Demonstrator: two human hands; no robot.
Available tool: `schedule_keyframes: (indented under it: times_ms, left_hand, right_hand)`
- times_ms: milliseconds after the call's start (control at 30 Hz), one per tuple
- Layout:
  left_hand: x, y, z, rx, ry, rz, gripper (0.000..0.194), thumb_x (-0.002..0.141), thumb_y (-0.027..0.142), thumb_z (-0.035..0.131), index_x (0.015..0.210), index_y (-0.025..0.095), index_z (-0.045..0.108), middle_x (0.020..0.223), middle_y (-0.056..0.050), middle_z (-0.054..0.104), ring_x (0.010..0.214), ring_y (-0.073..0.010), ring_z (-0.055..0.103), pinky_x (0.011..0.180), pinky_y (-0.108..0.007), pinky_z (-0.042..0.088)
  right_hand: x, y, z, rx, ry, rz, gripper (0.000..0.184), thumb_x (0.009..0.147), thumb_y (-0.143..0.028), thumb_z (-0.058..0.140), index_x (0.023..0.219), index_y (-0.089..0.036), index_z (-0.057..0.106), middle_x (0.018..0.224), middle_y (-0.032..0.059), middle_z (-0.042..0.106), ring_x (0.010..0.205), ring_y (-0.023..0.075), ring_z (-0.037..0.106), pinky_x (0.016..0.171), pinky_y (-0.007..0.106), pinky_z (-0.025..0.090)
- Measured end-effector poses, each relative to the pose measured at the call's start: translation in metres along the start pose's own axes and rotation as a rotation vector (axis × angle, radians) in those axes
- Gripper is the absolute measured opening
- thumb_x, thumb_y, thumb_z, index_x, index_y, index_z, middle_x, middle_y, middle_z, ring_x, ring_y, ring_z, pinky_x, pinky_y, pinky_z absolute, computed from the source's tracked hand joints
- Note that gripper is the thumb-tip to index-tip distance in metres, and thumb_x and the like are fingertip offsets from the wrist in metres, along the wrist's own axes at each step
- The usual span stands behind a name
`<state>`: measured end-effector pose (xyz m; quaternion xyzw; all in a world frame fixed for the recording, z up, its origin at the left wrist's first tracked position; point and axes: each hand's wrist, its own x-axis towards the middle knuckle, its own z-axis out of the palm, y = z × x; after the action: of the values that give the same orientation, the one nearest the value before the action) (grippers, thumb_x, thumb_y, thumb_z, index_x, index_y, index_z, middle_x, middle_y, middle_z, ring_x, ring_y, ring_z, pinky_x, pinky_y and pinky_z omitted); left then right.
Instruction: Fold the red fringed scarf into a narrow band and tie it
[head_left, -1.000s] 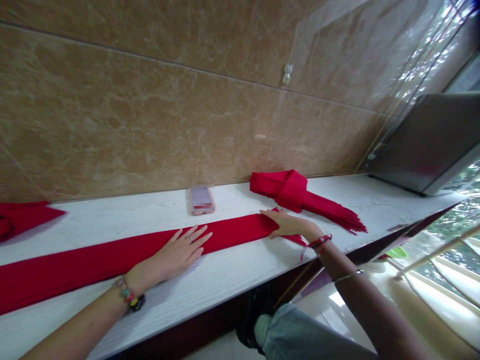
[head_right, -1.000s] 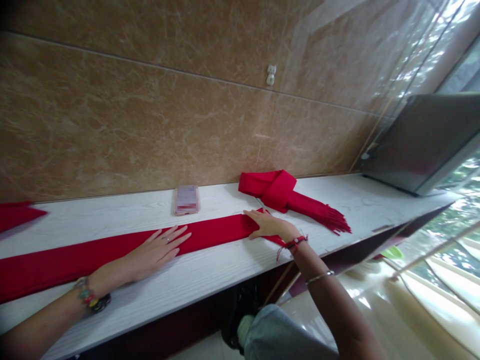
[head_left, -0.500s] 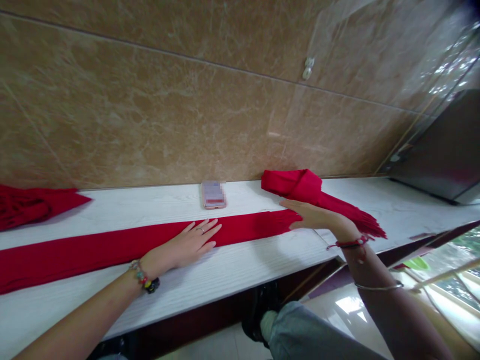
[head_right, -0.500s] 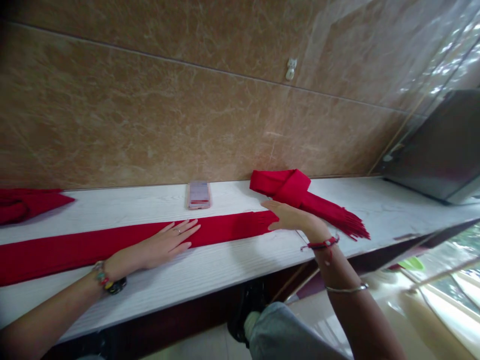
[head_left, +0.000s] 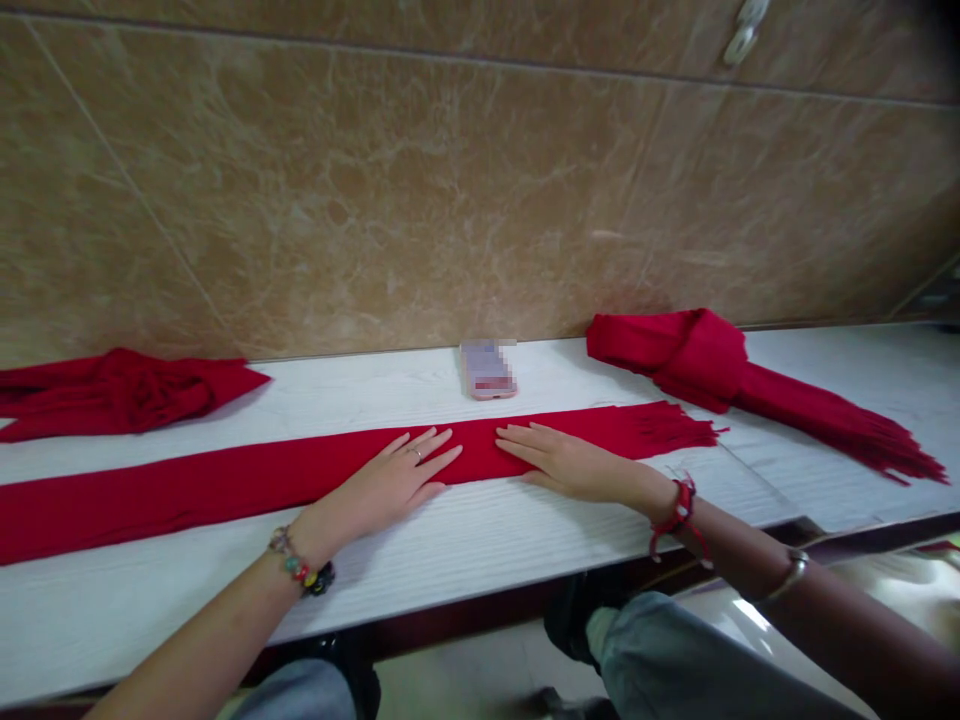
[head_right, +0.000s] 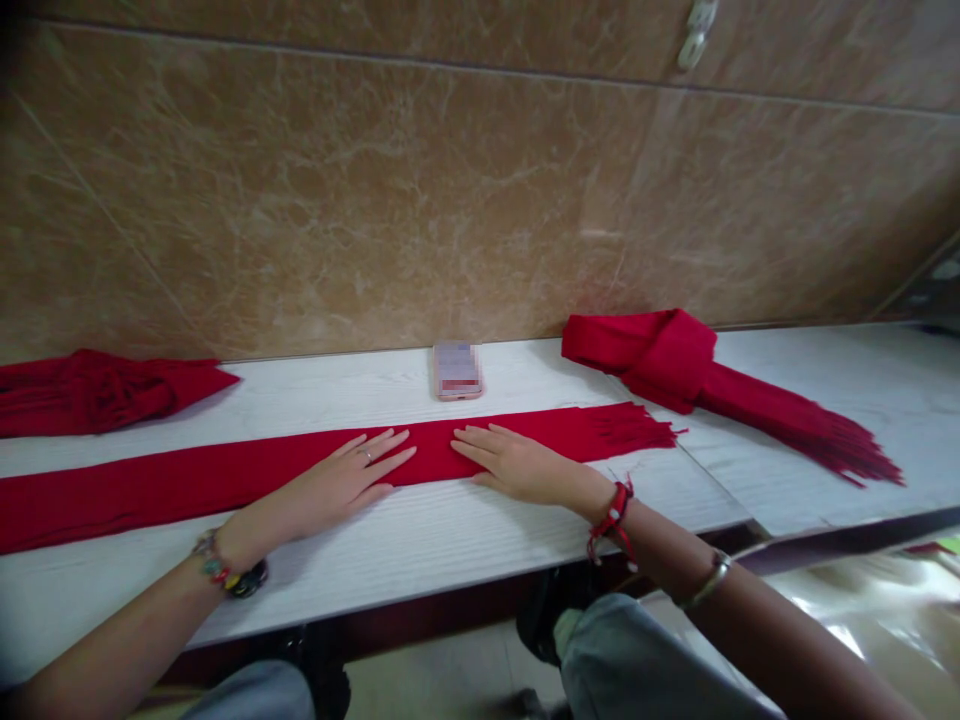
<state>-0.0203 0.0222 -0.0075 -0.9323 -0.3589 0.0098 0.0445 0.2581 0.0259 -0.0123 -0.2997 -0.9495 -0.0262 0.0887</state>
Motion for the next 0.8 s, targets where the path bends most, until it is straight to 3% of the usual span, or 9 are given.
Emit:
schedule_keyframes:
  times_ms: [200,300,367,467,600,667,800]
  left_hand:
    - [0.005,0.000,-0.010,0.104,0.089,-0.010,0.035,0.093,0.028,0.035,0.125,0.021,0.049,0.124,-0.010,0.051,0.103,-0.0203,0.055,0.089,-0.034,0.042]
    - [0.003,0.000,-0.010,0.139,0.075,0.006,0.036,0.091,0.013,0.035,0.121,0.021,0.052,0.115,-0.009,0.057,0.097,-0.0189,0.058,0.085,-0.033,0.044]
    - [0.002,0.000,-0.006,0.122,0.075,0.019,0.043,0.089,0.005,0.031,0.125,0.021,0.048,0.123,-0.008,0.053,0.109,-0.0186,0.052,0.092,-0.033,0.040]
    - [-0.001,-0.001,0.000,0.076,0.052,0.038,0.052,0.087,0.000,0.024,0.133,0.021,0.036,0.141,-0.005,0.036,0.129,-0.0163,0.031,0.105,-0.033,0.027]
    - [-0.001,-0.005,0.000,0.068,0.067,0.052,0.059,0.085,-0.002,0.023,0.139,0.022,0.023,0.147,-0.004,0.020,0.135,-0.0168,0.010,0.109,-0.034,0.018]
    - [0.000,-0.005,-0.003,0.058,0.075,0.048,0.061,0.085,-0.002,0.024,0.139,0.025,0.022,0.147,-0.002,0.020,0.135,-0.0176,0.006,0.110,-0.037,0.014]
    - [0.001,-0.004,-0.007,-0.041,-0.079,0.074,0.065,0.082,-0.004,0.024,0.139,0.028,0.022,0.147,0.001,0.020,0.135,-0.0143,0.010,0.109,-0.035,0.015]
  right_hand:
    - [0.009,-0.009,-0.002,-0.152,0.162,-0.117,0.032,0.091,-0.020,0.038,0.116,-0.010,0.056,0.116,0.0133,0.060,0.107,0.0206,0.055,0.091,0.036,0.047]
    - [0.008,-0.009,-0.001,-0.211,0.167,-0.198,0.033,0.090,-0.011,0.035,0.115,-0.009,0.056,0.109,0.0138,0.063,0.102,0.0206,0.059,0.085,0.036,0.051]
    - [0.005,-0.007,-0.003,-0.235,0.154,-0.227,0.037,0.088,-0.005,0.034,0.120,-0.009,0.052,0.112,0.0148,0.062,0.106,0.0216,0.056,0.086,0.037,0.051]
    - [0.000,-0.004,-0.007,-0.237,0.154,-0.238,0.042,0.086,-0.001,0.034,0.126,-0.008,0.046,0.118,0.0170,0.057,0.113,0.0232,0.051,0.090,0.040,0.049]
    - [-0.004,0.000,-0.011,-0.238,0.180,-0.251,0.043,0.087,-0.001,0.033,0.128,-0.006,0.043,0.122,0.0186,0.054,0.118,0.0240,0.046,0.094,0.040,0.046]
    - [-0.006,0.002,-0.011,-0.210,0.168,-0.239,0.044,0.087,-0.001,0.034,0.130,-0.008,0.040,0.125,0.0167,0.052,0.120,0.0224,0.043,0.097,0.039,0.044]
    - [-0.011,0.003,-0.007,-0.149,0.084,-0.215,0.044,0.087,-0.003,0.035,0.130,-0.011,0.041,0.126,0.0141,0.052,0.120,0.0190,0.044,0.098,0.036,0.042]
